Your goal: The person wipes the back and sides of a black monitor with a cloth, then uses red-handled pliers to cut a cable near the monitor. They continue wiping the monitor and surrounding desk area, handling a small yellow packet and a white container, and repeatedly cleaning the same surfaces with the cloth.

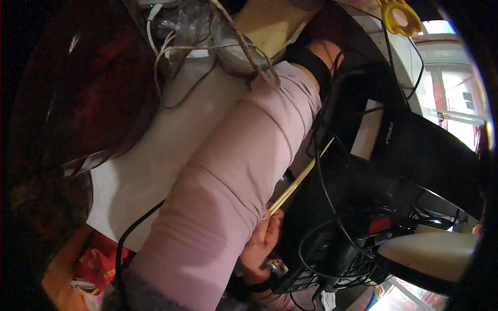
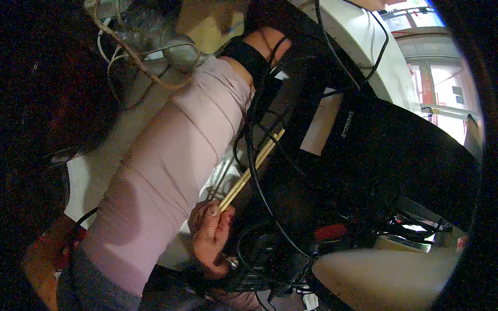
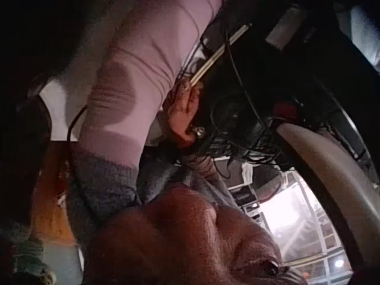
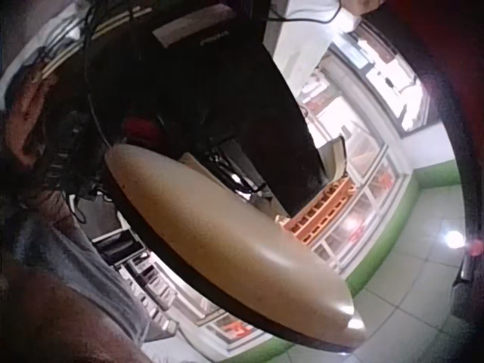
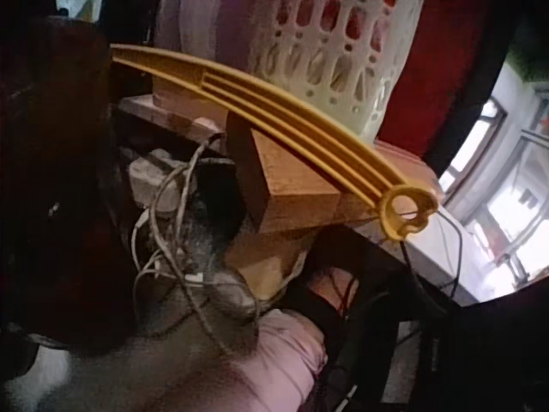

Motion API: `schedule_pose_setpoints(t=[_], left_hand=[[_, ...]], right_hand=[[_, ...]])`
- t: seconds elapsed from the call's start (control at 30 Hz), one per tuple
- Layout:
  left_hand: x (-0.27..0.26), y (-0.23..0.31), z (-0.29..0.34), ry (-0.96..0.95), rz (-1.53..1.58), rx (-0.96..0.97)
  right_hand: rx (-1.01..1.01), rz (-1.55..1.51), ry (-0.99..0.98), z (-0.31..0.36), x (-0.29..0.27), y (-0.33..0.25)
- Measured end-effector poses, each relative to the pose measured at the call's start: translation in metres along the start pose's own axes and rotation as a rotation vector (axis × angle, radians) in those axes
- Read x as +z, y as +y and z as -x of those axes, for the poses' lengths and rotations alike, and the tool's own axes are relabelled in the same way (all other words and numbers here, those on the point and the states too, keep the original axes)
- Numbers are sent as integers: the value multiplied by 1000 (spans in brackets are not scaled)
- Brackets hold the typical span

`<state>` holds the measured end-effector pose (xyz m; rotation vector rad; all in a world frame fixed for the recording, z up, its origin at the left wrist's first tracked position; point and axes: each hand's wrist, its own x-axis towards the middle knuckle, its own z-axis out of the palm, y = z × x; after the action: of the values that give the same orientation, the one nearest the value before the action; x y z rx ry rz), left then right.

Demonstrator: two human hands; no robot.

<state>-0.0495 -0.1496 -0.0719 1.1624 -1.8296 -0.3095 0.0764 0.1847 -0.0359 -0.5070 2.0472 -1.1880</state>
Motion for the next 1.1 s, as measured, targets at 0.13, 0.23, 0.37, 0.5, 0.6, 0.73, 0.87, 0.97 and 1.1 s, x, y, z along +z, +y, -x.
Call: schedule_pose_setpoints(t=[0.13, 0.23, 0.37, 0.5, 0.6, 0.73, 0.87, 0.97, 1.1], left_hand=[[-1, 3, 4, -29, -12, 10], [-1, 4, 8, -39, -13, 13], [-2, 5, 9, -49, -5, 22], [-9, 7, 24, -70, -12, 34], [-13, 20, 50, -66, -23, 48], [-14, 22, 51, -14, -22, 39], [-11, 17, 47, 22, -31, 18], [-11, 13, 48, 33, -42, 7], [-11, 11, 49, 32, -54, -1]], right_hand=[[64, -430, -113, 5, 5, -5], [40, -371, 2, 3, 5, -3], [113, -148, -48, -3, -1, 5], [102, -495, -77, -3, -3, 23], [46, -537, -105, 7, -19, 35], [18, -449, -89, 10, -24, 50], [-6, -433, -63, 9, -22, 55], [-102, -300, -69, 7, -23, 56], [-55, -424, -95, 8, -23, 59]])
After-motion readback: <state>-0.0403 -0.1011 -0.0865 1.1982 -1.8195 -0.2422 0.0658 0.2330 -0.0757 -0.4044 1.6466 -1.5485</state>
